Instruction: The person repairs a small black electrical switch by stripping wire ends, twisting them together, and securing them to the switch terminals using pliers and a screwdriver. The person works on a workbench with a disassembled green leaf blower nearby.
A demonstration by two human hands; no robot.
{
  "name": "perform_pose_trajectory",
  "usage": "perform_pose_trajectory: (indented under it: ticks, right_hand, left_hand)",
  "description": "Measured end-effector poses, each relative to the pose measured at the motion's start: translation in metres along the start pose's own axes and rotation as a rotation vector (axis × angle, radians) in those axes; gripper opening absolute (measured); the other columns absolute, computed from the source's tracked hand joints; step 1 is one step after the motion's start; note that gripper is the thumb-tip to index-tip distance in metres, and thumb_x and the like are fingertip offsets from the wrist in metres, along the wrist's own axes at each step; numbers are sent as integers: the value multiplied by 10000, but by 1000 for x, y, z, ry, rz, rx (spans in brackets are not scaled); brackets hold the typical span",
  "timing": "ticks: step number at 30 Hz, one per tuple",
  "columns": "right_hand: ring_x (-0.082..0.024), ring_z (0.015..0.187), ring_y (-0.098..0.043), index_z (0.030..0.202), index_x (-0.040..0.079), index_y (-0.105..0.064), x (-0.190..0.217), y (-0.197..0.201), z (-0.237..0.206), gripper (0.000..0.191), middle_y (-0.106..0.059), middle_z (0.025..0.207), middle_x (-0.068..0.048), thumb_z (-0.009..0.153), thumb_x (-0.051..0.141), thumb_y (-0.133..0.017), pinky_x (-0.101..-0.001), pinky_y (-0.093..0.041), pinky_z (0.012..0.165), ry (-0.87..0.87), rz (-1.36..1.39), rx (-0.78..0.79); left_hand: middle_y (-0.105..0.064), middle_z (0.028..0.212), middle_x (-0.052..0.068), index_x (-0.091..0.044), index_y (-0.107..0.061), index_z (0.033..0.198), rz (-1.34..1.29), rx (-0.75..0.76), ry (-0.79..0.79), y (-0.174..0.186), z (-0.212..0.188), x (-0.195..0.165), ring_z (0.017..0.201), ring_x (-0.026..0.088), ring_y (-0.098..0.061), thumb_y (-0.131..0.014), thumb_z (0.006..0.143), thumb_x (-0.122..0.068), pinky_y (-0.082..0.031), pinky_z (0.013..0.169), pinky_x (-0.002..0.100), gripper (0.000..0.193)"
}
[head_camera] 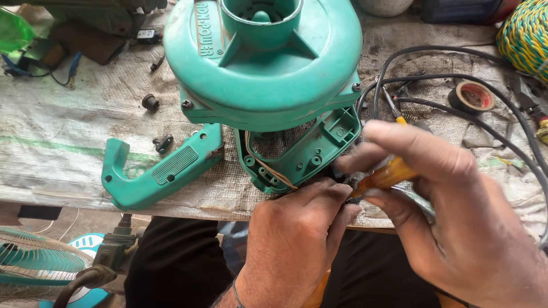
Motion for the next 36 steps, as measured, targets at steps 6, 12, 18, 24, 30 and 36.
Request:
perform_pose_trajectory:
  ticks: [6,12,18,24,30,36]
  right_hand:
    - [-194,1029,-761,1391,58,-481,2,1,4,624,-735,1127,-120,834,-109,-707,-300,-607,836,-67,-75,-91]
    - [-239,994,-767,1386,53,-483,21,-8,16,638,-719,1165,-161,804,-83,-708,-319,-605,807,51,-137,-27]
    - [-203,983,-770,1385,96,-522,7,-2,21,612,-760,1085,-102,816,-63,-682,-301,-609,745,-31,-96,78]
    - [-208,987,-778,1362,127,-542,19,-2,13,572,-755,1127,-126,845,4,-752,-311,-625,770,36,-150,-37]
    - [-242,993,-779,1378,84,-544,17,-2,27,591,-724,1169,-137,827,-81,-680,-315,-639,772,78,-7,49]
    - [-209,918,-772,1387,130,-571,9,-6,14,611,-751,1102,-92,832,-106,-671,-311,-612,713,30,-43,11]
  left_hand:
    - [-724,896,70,-43,-713,929,58,63,2,-8,0,5,784,287,-717,-777,883,-143,-558,648,408,127]
    - [-723,855,82,-41,-718,894,71,108,66,-8,1,9,755,296,-711,-787,898,-170,-564,639,404,146]
    - [-755,959,77,-41,-739,1019,58,64,5,-4,1,5,824,265,-741,-788,872,-171,-592,706,368,203]
    - [-767,967,76,-54,-744,990,90,82,48,-8,-2,10,810,264,-742,-797,868,-158,-584,676,371,168]
    - [-760,938,83,-48,-754,1003,89,29,-2,-5,5,7,795,278,-733,-814,823,-180,-572,670,386,231]
    - [-765,945,76,-25,-745,1017,72,120,55,-9,-1,14,786,255,-741,-786,865,-154,-591,678,357,204]
Point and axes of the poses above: each hand's wrist, its own z-axis towards the middle knuckle, its own y-axis out of the back of the hand, x = y × z, the point moved 10 cm from there along z, towards the middle knuckle
